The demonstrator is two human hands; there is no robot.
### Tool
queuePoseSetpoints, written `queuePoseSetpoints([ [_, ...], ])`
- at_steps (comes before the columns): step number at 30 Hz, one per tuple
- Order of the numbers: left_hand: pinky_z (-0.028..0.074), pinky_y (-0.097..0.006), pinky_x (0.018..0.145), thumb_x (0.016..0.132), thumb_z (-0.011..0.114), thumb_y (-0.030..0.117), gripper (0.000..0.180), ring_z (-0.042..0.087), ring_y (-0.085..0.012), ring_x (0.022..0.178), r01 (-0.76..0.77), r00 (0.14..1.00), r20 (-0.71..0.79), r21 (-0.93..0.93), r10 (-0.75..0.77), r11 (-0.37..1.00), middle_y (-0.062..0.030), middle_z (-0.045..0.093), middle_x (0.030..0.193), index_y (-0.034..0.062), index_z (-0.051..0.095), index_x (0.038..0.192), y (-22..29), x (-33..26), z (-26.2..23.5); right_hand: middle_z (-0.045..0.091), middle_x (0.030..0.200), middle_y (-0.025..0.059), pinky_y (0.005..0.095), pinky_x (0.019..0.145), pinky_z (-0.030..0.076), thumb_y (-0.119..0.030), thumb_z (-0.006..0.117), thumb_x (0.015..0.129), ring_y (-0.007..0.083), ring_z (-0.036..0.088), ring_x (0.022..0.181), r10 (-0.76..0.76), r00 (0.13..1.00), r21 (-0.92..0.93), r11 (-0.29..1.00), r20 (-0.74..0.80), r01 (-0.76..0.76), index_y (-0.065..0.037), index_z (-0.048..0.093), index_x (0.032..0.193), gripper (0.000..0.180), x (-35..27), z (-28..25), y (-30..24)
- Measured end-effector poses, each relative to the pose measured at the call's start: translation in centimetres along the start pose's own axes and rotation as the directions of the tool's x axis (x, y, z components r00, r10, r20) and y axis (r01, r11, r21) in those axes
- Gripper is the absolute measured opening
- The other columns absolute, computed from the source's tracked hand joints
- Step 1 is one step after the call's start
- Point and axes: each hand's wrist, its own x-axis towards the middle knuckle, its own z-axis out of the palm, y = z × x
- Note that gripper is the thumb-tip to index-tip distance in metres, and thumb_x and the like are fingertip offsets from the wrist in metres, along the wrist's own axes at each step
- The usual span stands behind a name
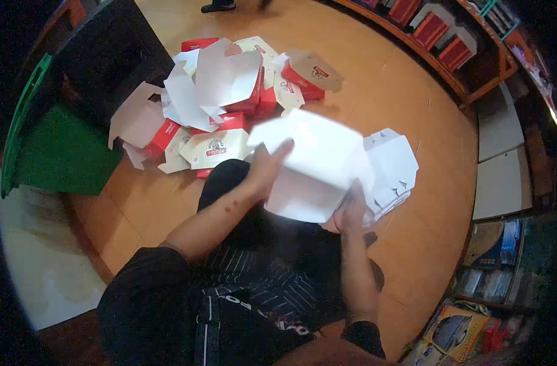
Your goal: The person sits on the floor and assembles red and white cardboard boxes by folding the flat pieces into shape. They repeatedly pick up a flat piece, fold the sides, and place the finished box on a pile to their left.
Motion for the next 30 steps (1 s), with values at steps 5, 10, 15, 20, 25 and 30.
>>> queuePoseSetpoints([
  [5, 0.055, -0.046, 0.078, 0.088, 0.073, 0.037, 0.06, 0.065, -0.0281, 0.093, -0.054, 0.979, -0.206, -0.28, -0.005, 0.959, -0.0174, 0.063, 0.113, -0.0044, 0.052, 0.125, 9.9, 11.2, -1.7, 0.056, 0.128, 0.0103, 0.0401, 0.103, 0.041, -0.03, 0.053, 0.102, 0.0248, 0.051, 0.122, -0.049, 0.997, 0.038, 0.998, 0.063, 0.047, -0.008, 0.053, 0.119, 0.028, 0.8, -0.2, -1.4],
  [10, 0.054, -0.045, 0.082, 0.087, 0.072, 0.041, 0.055, 0.064, -0.0266, 0.093, 0.065, 0.998, -0.008, -0.152, -0.067, 0.986, -0.0104, 0.063, 0.114, 0.0054, 0.055, 0.125, 13.2, 14.7, -1.0, 0.058, 0.123, 0.0107, 0.0377, 0.095, 0.047, -0.027, 0.065, 0.095, 0.0266, 0.058, 0.113, -0.258, 0.952, -0.603, 0.79, -0.165, 0.11, -0.005, 0.06, 0.112, 0.028, 5.4, -5.9, -1.4],
  [15, 0.05, -0.035, 0.086, 0.097, 0.058, 0.036, 0.04, 0.059, -0.022, 0.1, 0.271, 0.9, 0.344, 0.041, -0.268, 0.962, -0.0074, 0.057, 0.116, 0.011, 0.053, 0.127, -0.5, 10.2, 1.0, 0.059, 0.114, 0.0145, 0.0379, 0.097, 0.046, -0.023, 0.075, 0.082, 0.0296, 0.056, 0.113, -0.381, 0.924, -0.988, 0.149, -0.027, 0.033, -0.005, 0.063, 0.109, 0.034, 10.0, -10.6, -1.7],
  [20, 0.049, -0.032, 0.084, 0.094, 0.064, 0.03, 0.037, 0.06, -0.0166, 0.098, 0.052, 0.852, 0.463, 0.39, -0.245, 0.919, -0.005, 0.062, 0.112, 0.0083, 0.059, 0.123, -7.5, 6.8, 4.9, 0.056, 0.123, 0.0189, 0.0421, 0.104, 0.042, -0.024, 0.078, 0.078, 0.0347, 0.051, 0.119, -0.219, 0.942, -0.965, -0.119, 0.256, 0.235, -0.007, 0.062, 0.117, 0.045, 14.5, -12.5, -0.1],
  [25, 0.049, -0.029, 0.08, 0.095, 0.063, 0.03, 0.033, 0.06, -0.0128, 0.094, 0.019, 0.784, 0.547, 0.45, -0.292, 0.893, -0.0018, 0.064, 0.106, 0.0078, 0.061, 0.119, -8.6, 7.0, 4.8, 0.055, 0.128, 0.0175, 0.0433, 0.102, 0.044, -0.031, 0.08, 0.077, 0.0342, 0.052, 0.122, -0.174, 0.96, -0.963, -0.195, 0.221, 0.186, -0.009, 0.061, 0.124, 0.055, 19.3, -11.6, 1.8],
  [30, 0.049, -0.028, 0.076, 0.095, 0.063, 0.027, 0.03, 0.06, -0.0123, 0.092, 0.002, 0.802, 0.539, 0.428, -0.257, 0.904, -0.0032, 0.064, 0.101, 0.0071, 0.062, 0.117, -8.3, 7.0, 4.7, 0.065, 0.119, 0.0178, 0.0399, 0.096, 0.049, -0.035, 0.078, 0.078, 0.0321, 0.062, 0.111, -0.187, 0.98, -0.998, -0.019, 0.062, 0.059, -0.008, 0.066, 0.12, 0.052, 19.8, -10.5, 1.3],
])
